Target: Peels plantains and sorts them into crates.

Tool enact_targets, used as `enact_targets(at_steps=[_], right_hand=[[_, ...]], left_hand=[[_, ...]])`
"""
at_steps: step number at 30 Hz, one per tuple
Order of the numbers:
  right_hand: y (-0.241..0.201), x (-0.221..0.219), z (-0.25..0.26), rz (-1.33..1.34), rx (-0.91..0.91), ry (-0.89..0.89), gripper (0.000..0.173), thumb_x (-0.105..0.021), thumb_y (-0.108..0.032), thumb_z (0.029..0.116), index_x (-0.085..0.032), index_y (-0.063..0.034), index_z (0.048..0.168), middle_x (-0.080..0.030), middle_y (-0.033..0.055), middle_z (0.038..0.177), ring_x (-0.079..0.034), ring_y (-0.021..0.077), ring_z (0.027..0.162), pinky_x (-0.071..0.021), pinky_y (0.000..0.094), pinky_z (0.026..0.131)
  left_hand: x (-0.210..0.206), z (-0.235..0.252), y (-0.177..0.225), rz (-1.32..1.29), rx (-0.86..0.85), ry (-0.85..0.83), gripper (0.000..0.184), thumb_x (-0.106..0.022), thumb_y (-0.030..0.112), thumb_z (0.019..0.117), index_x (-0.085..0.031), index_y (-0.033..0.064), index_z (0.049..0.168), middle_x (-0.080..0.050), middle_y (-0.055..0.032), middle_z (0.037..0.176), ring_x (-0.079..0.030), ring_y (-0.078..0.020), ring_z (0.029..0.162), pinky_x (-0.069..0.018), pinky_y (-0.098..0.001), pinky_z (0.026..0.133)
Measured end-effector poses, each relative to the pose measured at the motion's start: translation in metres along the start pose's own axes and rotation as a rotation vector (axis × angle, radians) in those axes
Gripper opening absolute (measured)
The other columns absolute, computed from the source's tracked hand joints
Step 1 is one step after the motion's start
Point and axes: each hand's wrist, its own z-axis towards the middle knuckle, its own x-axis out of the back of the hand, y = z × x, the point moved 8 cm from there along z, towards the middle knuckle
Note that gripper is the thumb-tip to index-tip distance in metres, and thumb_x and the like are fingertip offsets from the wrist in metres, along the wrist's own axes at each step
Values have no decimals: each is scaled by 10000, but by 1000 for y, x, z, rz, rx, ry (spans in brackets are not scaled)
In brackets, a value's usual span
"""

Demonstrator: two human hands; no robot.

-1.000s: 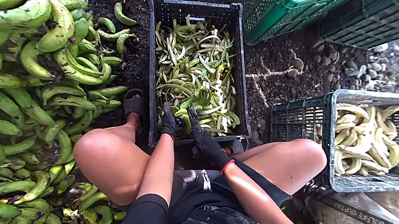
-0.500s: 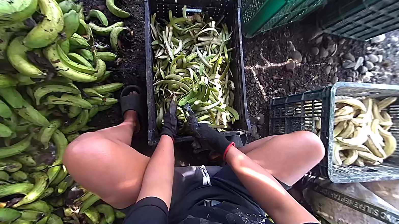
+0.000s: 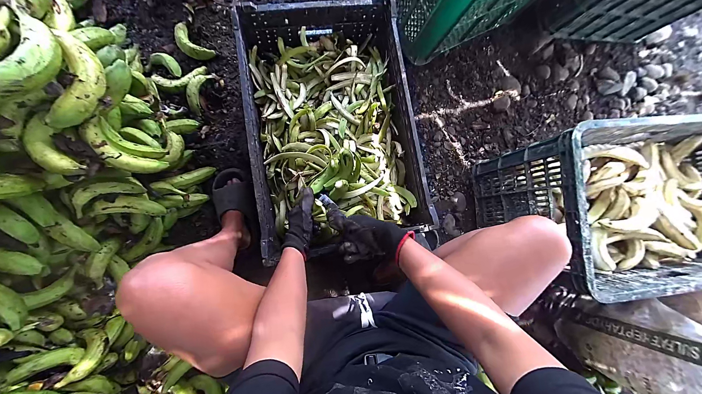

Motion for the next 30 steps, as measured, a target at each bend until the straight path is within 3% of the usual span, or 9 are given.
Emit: enact_targets(at_steps=[2, 6, 8, 10, 13, 15, 19, 24, 30], right_hand=[[0, 7, -14, 42, 68, -35, 452, -300, -400, 1134, -574, -72, 988, -512, -16, 667, -535, 77, 540, -487, 216, 524], [-2, 33, -60, 79, 217, 100, 490, -356, -480, 1112, -560, -37, 1068, -528, 10, 642, -584, 125, 515, -587, 305, 558], [-1, 47, -87, 51, 295, 183, 485, -356, -478, 1112, -546, -35, 1055, -554, 21, 633, -610, 134, 513, -608, 319, 567], [9, 63, -94, 32, 342, 260, 489, -390, -480, 1105, -569, -31, 1035, -580, 38, 627, -618, 142, 510, -593, 315, 546], [32, 79, -81, -210, 303, 329, 514, -404, -508, 1090, -598, -32, 1054, -561, 74, 664, -565, 155, 518, -529, 326, 533], [45, 79, -71, -424, 197, 347, 576, -362, -534, 1095, -609, -16, 1149, -597, 131, 788, -592, 215, 620, -545, 406, 633], [44, 74, -73, -523, 147, 399, 536, -347, -464, 1117, -595, -4, 1237, -642, 211, 902, -655, 320, 733, -561, 519, 718], [46, 81, -56, -425, 193, 256, 614, -327, -555, 1095, -612, -18, 1183, -642, 171, 849, -645, 259, 635, -580, 460, 622], [27, 67, -65, -642, 95, 237, 687, -245, -568, 1100, -642, -9, 1145, -673, 196, 901, -666, 306, 742, -551, 535, 741]], left_hand=[[-1, -13, 34, 72, -106, -54, 747, -285, 656, 1045, -591, 55, 1366, -625, -236, 1282, -626, -369, 1104, -491, -583, 942], [-20, -38, 108, 89, -338, -161, 597, -345, 537, 1083, -658, 33, 1023, -599, -104, 803, -564, -183, 648, -518, -396, 618], [-39, -39, 135, 93, -450, -269, 464, -439, 387, 1094, -680, 1, 1002, -646, -87, 809, -627, -147, 678, -572, -378, 672], [-55, -43, 148, 260, -548, -404, 339, -547, 294, 1043, -692, -2, 1119, -696, -128, 1019, -670, -186, 913, -554, -430, 876], [-77, -32, 119, 604, -548, -534, 278, -702, 258, 966, -719, 55, 1155, -715, -144, 1082, -672, -260, 1021, -508, -515, 963], [-83, -22, 82, 775, -478, -543, 286, -721, 256, 954, -725, 69, 1171, -709, -166, 1123, -664, -316, 1077, -489, -566, 989], [-68, -14, 47, 699, -320, -480, 356, -734, 231, 948, -668, 38, 1239, -686, -194, 1178, -653, -325, 1113, -490, -542, 1009], [-64, -16, 35, 975, -304, -507, 426, -575, 423, 1026, -613, 209, 1392, -647, -119, 1344, -588, -320, 1277, -423, -616, 1077], [-74, -27, 44, 1009, -318, -496, 290, -609, 181, 1020, -664, 66, 1280, -626, -195, 1295, -596, -362, 1217, -464, -560, 1036]])
